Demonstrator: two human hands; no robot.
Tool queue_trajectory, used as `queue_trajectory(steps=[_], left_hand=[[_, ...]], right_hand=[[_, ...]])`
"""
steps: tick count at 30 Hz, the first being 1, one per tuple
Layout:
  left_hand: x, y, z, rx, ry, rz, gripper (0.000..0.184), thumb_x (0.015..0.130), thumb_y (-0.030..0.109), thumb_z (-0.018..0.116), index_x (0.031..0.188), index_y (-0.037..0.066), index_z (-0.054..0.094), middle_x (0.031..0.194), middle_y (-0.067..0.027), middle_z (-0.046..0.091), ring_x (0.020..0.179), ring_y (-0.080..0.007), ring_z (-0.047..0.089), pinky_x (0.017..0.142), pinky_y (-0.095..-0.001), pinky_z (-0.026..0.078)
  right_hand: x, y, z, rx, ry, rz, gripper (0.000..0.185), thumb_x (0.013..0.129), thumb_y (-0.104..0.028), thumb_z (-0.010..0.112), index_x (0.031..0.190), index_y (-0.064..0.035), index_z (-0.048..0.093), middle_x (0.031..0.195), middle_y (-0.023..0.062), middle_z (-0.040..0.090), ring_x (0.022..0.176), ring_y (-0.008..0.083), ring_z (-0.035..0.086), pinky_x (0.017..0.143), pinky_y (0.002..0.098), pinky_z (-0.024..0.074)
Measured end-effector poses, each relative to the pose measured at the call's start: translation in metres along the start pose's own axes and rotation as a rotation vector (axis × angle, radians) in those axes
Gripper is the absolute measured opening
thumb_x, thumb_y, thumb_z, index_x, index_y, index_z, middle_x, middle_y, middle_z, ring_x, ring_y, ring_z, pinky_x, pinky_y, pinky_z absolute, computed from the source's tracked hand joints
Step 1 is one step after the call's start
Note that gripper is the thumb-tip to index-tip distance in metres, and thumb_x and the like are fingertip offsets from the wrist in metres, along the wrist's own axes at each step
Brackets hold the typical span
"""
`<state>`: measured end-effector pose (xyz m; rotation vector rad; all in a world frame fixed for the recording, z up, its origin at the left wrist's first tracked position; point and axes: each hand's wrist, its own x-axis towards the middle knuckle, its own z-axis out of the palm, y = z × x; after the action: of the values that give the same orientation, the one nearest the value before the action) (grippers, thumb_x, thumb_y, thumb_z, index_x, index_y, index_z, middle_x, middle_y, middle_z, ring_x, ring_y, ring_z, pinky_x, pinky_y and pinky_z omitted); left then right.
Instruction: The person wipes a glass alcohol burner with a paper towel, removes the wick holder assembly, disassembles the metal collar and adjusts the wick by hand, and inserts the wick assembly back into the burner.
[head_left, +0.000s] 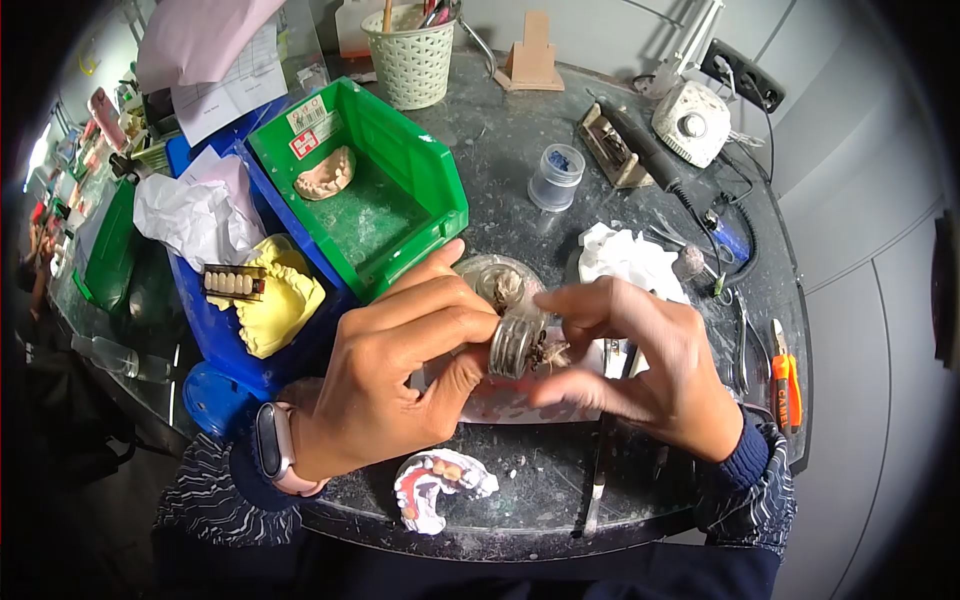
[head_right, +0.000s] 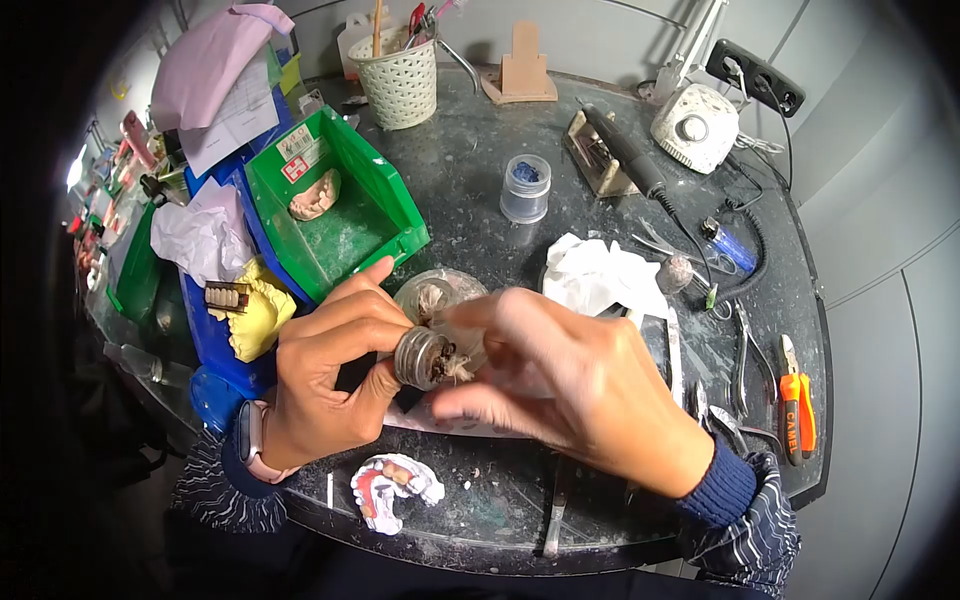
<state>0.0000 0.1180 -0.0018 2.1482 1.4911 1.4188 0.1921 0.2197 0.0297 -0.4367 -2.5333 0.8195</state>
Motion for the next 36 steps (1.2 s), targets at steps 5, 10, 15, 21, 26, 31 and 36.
queue_trajectory(steps=[5, 10, 15, 21, 26, 31, 36], left_hand=[[0.000, 0.000, 0.000, -0.006, 0.017, -0.009, 0.017, 0.069, -0.010, 0.065, 0.082, 0.001, 0.063, 0.075, -0.0080, 0.060, 0.072, -0.0267, 0.063, 0.100, -0.0504, 0.044], [-0.001, 0.002, 0.002, 0.076, 0.064, 0.073, 0.021, 0.065, -0.013, 0.063, 0.081, 0.001, 0.063, 0.074, -0.0078, 0.059, 0.071, -0.0256, 0.062, 0.098, -0.0495, 0.046], [-0.005, 0.005, 0.006, 0.179, 0.113, 0.104, 0.021, 0.064, -0.015, 0.065, 0.077, 0.001, 0.066, 0.073, -0.0074, 0.063, 0.072, -0.0235, 0.064, 0.096, -0.0493, 0.046], [-0.007, 0.007, 0.011, 0.249, 0.128, 0.198, 0.026, 0.061, -0.019, 0.064, 0.077, 0.001, 0.067, 0.075, -0.0077, 0.064, 0.072, -0.0238, 0.064, 0.095, -0.0493, 0.047], [-0.004, 0.002, 0.011, 0.191, 0.116, 0.146, 0.017, 0.068, -0.011, 0.068, 0.079, 0.002, 0.066, 0.075, -0.0070, 0.063, 0.072, -0.0240, 0.063, 0.096, -0.0498, 0.046], [-0.001, -0.002, 0.003, 0.147, 0.078, 0.083, 0.008, 0.075, -0.004, 0.069, 0.080, 0.002, 0.066, 0.074, -0.0066, 0.062, 0.073, -0.0239, 0.061, 0.097, -0.0498, 0.044], [-0.001, -0.002, 0.003, 0.146, 0.067, 0.074, 0.008, 0.074, -0.005, 0.068, 0.080, 0.001, 0.067, 0.074, -0.0074, 0.062, 0.072, -0.0234, 0.061, 0.097, -0.0499, 0.044]], right_hand=[[-0.004, 0.011, 0.005, -0.347, 0.102, -0.340, 0.036, 0.076, -0.021, 0.074, 0.106, -0.0054, 0.063, 0.074, 0.0030, 0.053, 0.058, 0.0140, 0.061, 0.050, 0.0298, 0.0508], [-0.006, 0.018, 0.015, -0.476, 0.187, -0.496, 0.030, 0.077, -0.018, 0.074, 0.101, -0.0014, 0.064, 0.073, 0.0028, 0.054, 0.062, 0.0156, 0.064, 0.053, 0.0301, 0.0540], [-0.011, 0.008, 0.018, -0.210, 0.094, -0.248, 0.017, 0.085, -0.014, 0.069, 0.092, -0.0005, 0.063, 0.066, 0.0047, 0.055, 0.060, 0.0171, 0.064, 0.054, 0.0296, 0.0528], [-0.009, -0.010, 0.007, 0.966, -0.207, 0.602, 0.025, 0.098, -0.019, 0.056, 0.087, 0.0035, 0.059, 0.064, 0.0032, 0.059, 0.058, 0.0121, 0.063, 0.056, 0.0243, 0.0474], [-0.007, -0.003, 0.007, 1.117, -0.273, 0.665, 0.034, 0.099, -0.028, 0.053, 0.091, 0.0043, 0.060, 0.065, 0.0015, 0.059, 0.062, 0.0115, 0.063, 0.059, 0.0225, 0.0471], [0.000, 0.011, 0.007, 0.143, 0.091, -0.081, 0.028, 0.082, -0.018, 0.074, 0.101, -0.0019, 0.064, 0.076, 0.0052, 0.062, 0.063, 0.0177, 0.062, 0.061, 0.0298, 0.0512], [-0.002, 0.013, 0.002, -0.193, 0.098, -0.363, 0.039, 0.074, -0.013, 0.078, 0.110, -0.0041, 0.065, 0.081, 0.0031, 0.063, 0.061, 0.0177, 0.064, 0.049, 0.0281, 0.0516]])
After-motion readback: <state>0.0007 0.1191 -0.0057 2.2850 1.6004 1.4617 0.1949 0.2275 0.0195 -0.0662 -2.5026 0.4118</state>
